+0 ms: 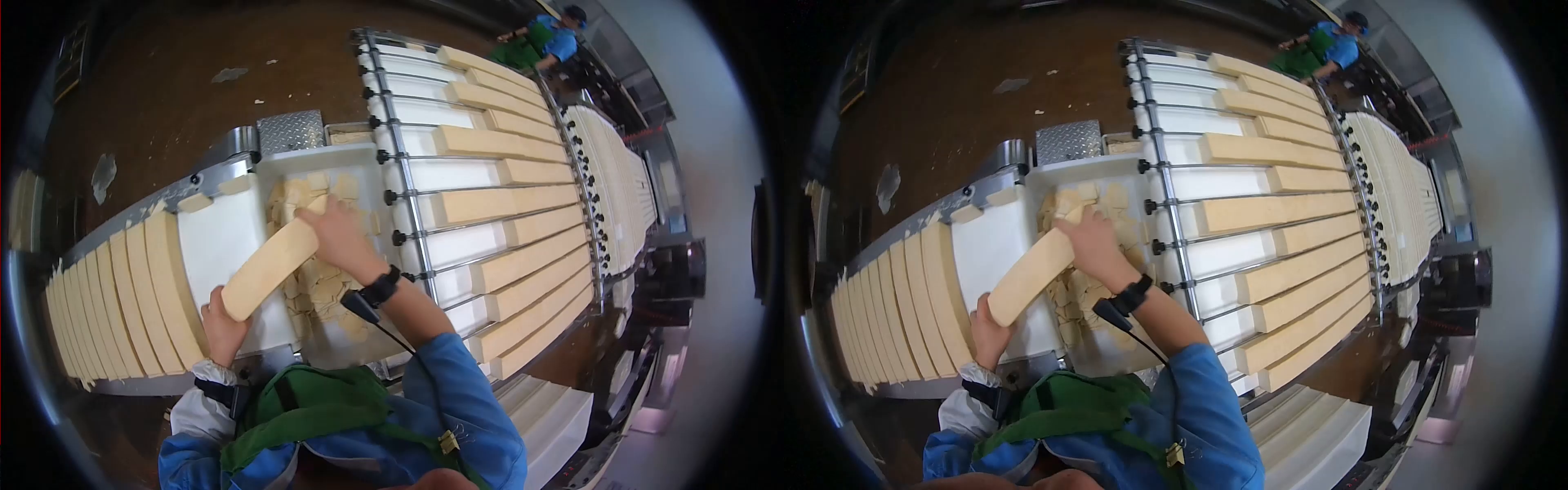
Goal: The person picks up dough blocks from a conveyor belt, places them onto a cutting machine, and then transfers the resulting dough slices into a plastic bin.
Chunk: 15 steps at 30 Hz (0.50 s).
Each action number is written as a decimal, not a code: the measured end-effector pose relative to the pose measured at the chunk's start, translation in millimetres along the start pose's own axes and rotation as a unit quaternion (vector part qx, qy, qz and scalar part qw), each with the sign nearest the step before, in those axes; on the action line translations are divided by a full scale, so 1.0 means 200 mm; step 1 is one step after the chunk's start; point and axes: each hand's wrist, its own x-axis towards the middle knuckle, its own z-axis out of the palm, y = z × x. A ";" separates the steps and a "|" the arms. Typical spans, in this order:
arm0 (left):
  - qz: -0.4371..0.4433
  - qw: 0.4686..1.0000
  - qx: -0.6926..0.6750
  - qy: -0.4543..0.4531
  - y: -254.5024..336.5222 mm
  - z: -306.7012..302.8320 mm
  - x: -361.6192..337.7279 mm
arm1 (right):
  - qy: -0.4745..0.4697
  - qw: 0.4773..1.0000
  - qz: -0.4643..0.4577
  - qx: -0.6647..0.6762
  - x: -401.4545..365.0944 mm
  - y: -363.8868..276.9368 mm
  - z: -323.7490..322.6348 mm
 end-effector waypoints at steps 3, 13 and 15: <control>0.116 0.993 -0.015 0.035 0.48 0.04 0.19 | 0.108 0.993 0.038 -0.016 -0.11 0.36 -0.32; 0.266 0.963 -0.025 -0.043 1.63 0.59 0.73 | 0.002 0.939 0.262 0.221 -0.24 1.78 -0.72; 0.263 0.963 -0.028 -0.049 1.76 0.64 0.73 | -0.002 0.837 0.329 0.436 -0.25 1.93 -0.69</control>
